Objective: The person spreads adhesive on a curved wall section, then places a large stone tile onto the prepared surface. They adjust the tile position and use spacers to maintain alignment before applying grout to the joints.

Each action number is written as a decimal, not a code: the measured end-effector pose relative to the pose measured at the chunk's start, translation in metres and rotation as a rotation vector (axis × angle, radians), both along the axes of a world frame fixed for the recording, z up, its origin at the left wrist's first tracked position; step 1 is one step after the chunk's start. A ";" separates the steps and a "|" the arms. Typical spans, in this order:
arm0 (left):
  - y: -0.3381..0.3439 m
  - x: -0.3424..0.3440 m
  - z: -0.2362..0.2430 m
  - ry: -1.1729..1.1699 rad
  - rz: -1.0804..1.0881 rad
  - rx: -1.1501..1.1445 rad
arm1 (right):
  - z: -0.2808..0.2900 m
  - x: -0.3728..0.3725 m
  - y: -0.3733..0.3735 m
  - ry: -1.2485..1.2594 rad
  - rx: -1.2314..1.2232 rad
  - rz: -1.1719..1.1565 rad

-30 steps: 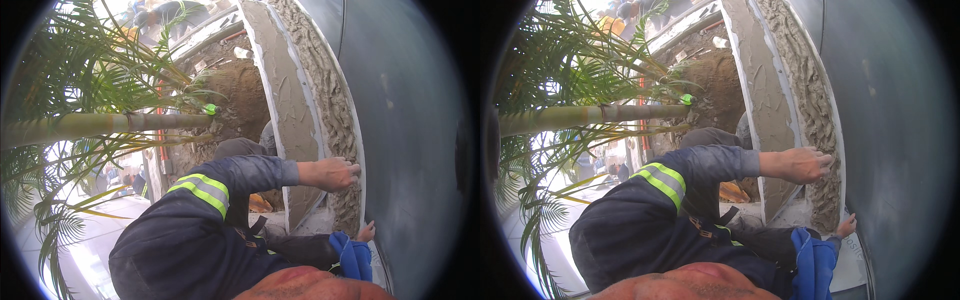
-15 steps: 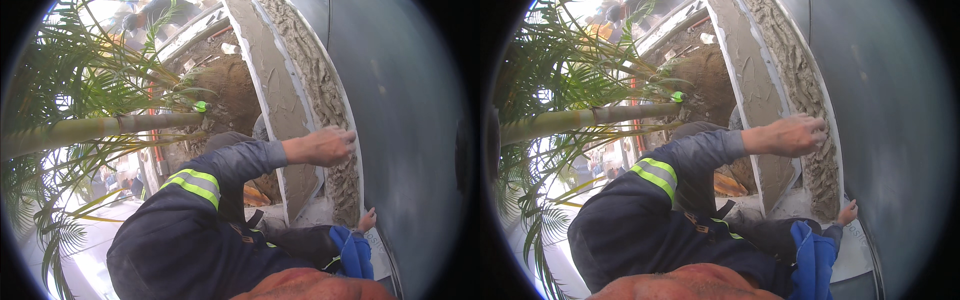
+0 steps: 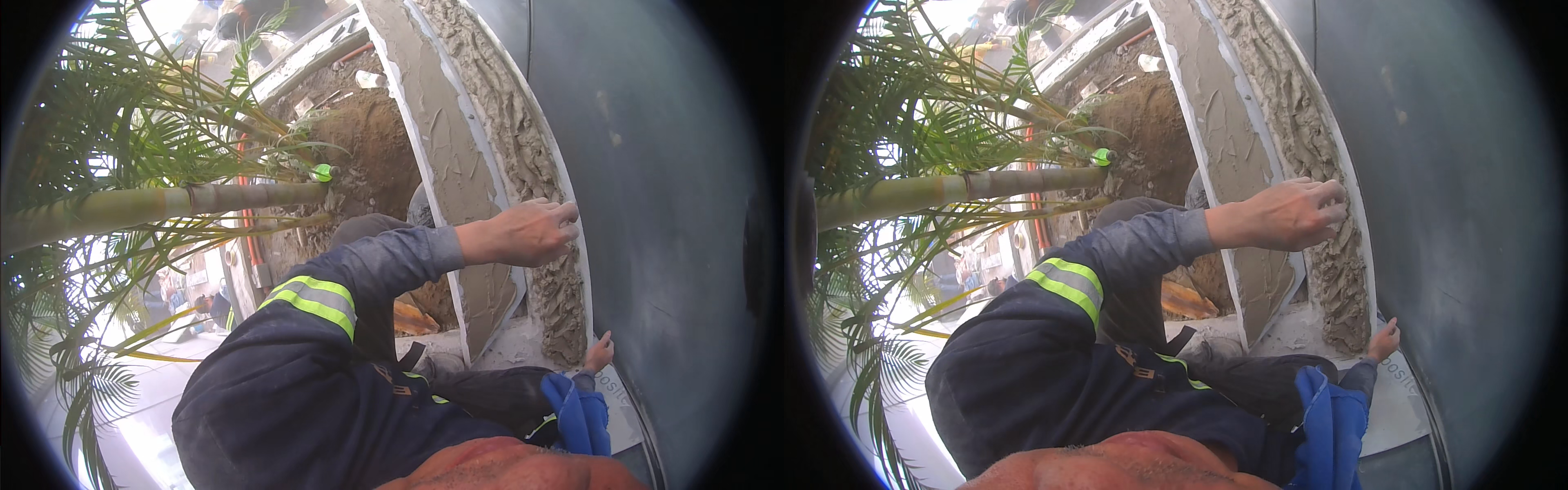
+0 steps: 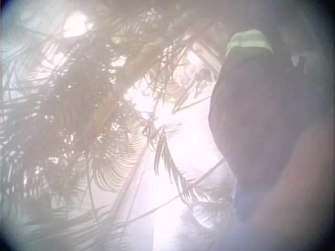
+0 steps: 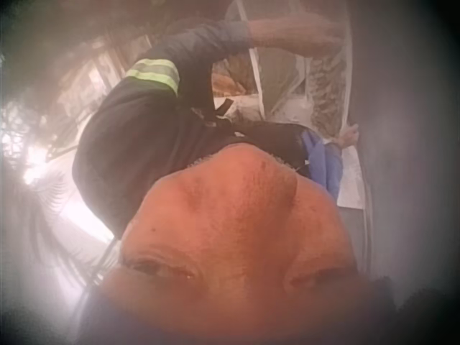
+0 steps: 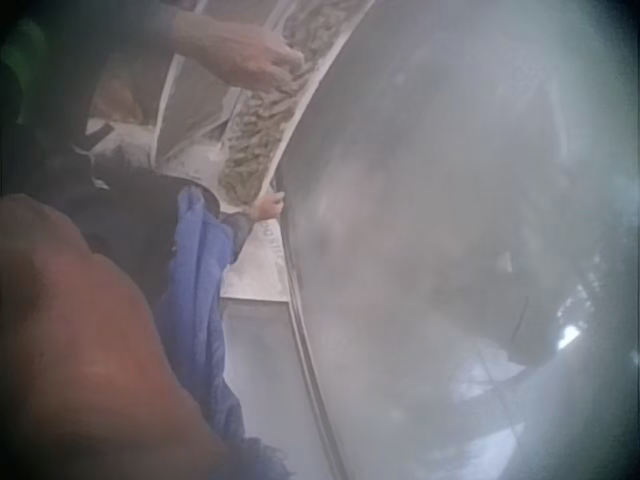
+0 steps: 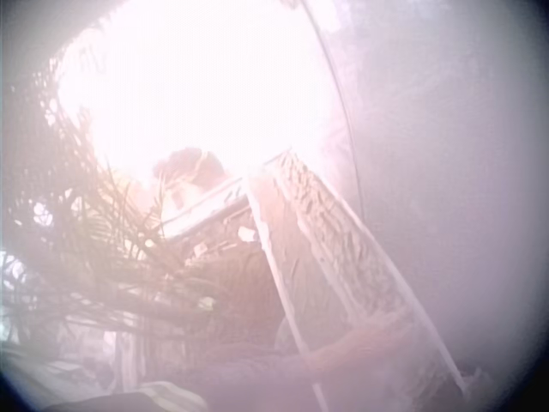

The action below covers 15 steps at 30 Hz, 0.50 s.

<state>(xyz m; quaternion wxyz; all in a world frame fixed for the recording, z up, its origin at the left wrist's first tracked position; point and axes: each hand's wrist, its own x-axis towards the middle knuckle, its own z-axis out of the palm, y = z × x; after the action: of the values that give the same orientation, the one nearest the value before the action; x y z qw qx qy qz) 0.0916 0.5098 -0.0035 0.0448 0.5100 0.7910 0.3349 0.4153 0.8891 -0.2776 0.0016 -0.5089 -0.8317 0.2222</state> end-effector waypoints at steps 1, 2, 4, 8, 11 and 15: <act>0.000 -0.001 0.000 -0.007 0.000 0.002 | 0.000 0.000 0.000 0.020 0.015 0.021; 0.001 -0.001 0.001 -0.020 -0.003 0.001 | 0.000 0.001 0.000 0.021 0.017 0.019; 0.001 -0.002 0.001 -0.025 -0.002 -0.021 | 0.001 0.001 -0.002 0.023 0.021 0.016; 0.002 -0.001 -0.002 -0.029 -0.010 -0.041 | 0.005 -0.001 -0.005 0.016 0.012 0.009; 0.003 0.000 -0.003 -0.033 -0.006 -0.027 | 0.007 -0.003 -0.006 0.006 -0.008 -0.026; 0.001 -0.001 -0.004 -0.033 -0.010 -0.004 | 0.007 -0.002 -0.006 -0.006 -0.034 -0.050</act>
<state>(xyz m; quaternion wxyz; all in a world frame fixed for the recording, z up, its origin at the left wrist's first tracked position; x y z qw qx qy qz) 0.0906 0.5110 -0.0078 0.0605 0.5080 0.7883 0.3417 0.4130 0.8834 -0.2710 -0.0041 -0.5300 -0.8149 0.2346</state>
